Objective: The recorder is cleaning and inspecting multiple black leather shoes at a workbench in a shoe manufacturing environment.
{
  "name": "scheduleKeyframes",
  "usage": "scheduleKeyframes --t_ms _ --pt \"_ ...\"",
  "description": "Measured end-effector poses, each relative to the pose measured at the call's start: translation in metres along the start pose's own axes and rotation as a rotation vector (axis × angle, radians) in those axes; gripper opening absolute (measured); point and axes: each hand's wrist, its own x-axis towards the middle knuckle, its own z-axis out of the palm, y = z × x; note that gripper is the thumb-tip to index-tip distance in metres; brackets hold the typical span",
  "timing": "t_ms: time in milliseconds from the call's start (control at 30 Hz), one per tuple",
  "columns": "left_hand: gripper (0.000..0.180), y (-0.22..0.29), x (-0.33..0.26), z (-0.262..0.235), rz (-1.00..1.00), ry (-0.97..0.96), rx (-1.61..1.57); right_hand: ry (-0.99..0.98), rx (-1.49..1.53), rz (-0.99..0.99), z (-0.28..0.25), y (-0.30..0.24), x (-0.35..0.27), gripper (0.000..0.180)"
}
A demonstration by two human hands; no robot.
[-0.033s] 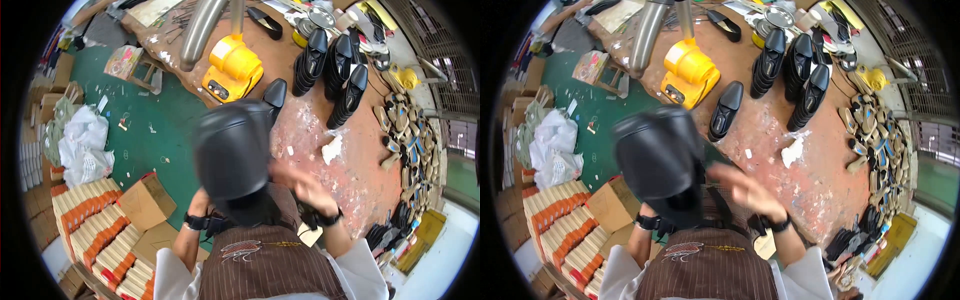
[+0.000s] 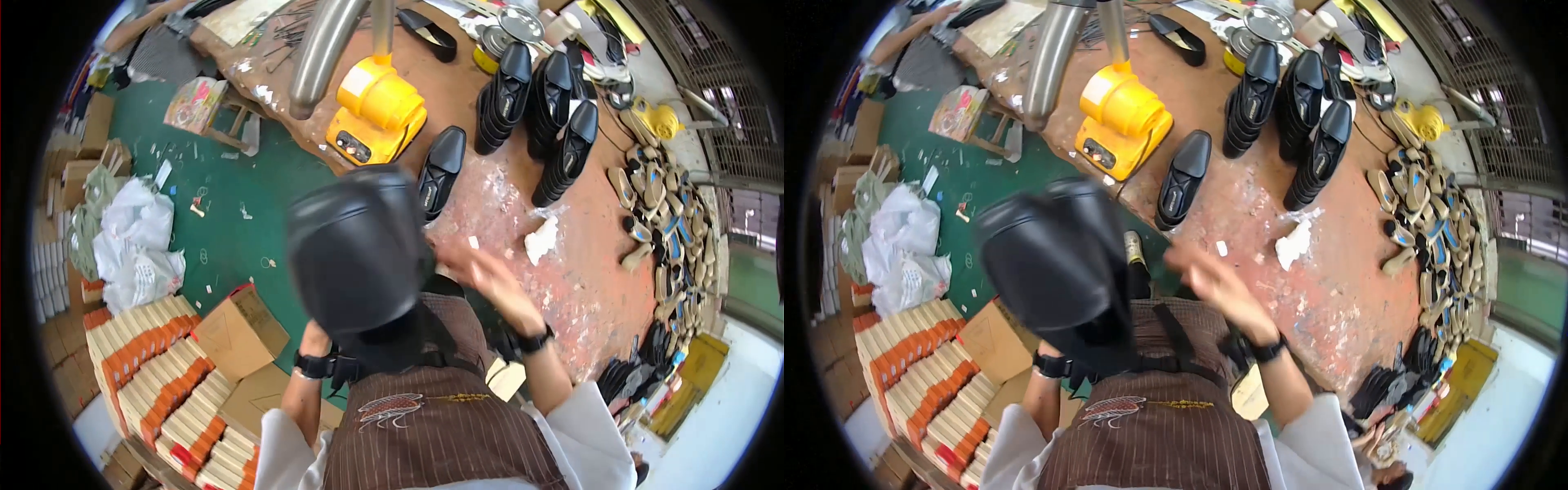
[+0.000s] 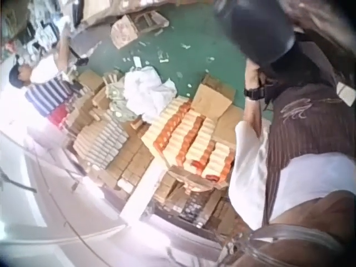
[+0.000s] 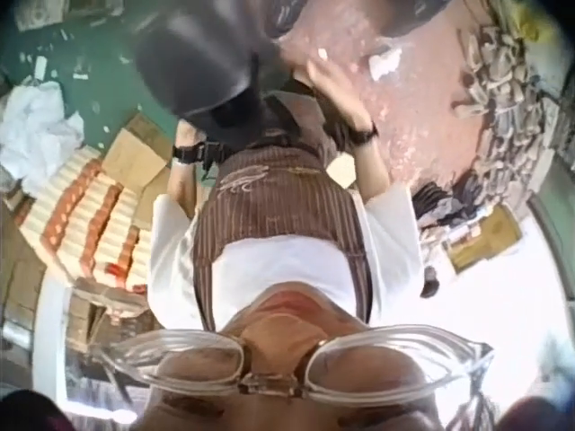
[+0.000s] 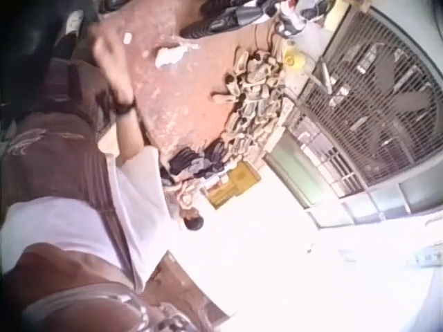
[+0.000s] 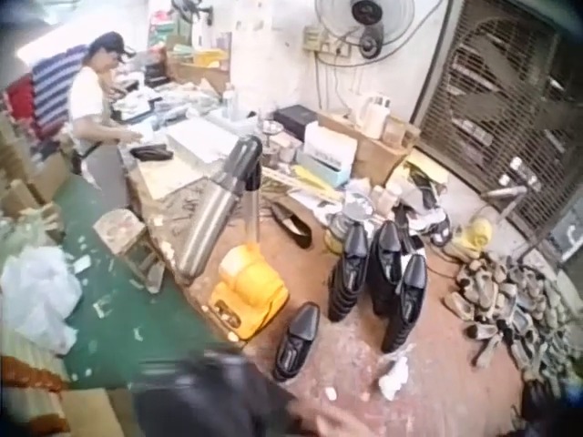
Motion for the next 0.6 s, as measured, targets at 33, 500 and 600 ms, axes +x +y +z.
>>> scheduleKeyframes --t_ms 33,500,600 --pt "0.089 0.019 0.012 -0.014 -0.01 0.01 -0.007 0.224 -0.014 0.176 -0.004 0.015 0.03 0.079" --pt "0.092 0.025 -0.02 -0.067 0.17 0.185 0.161 0.477 0.409 0.084 -0.079 0.091 0.107 0.038" --pt "0.09 0.038 0.017 -0.027 0.222 0.069 0.137 0.469 0.102 -0.322 -0.053 -0.015 0.039 0.033"
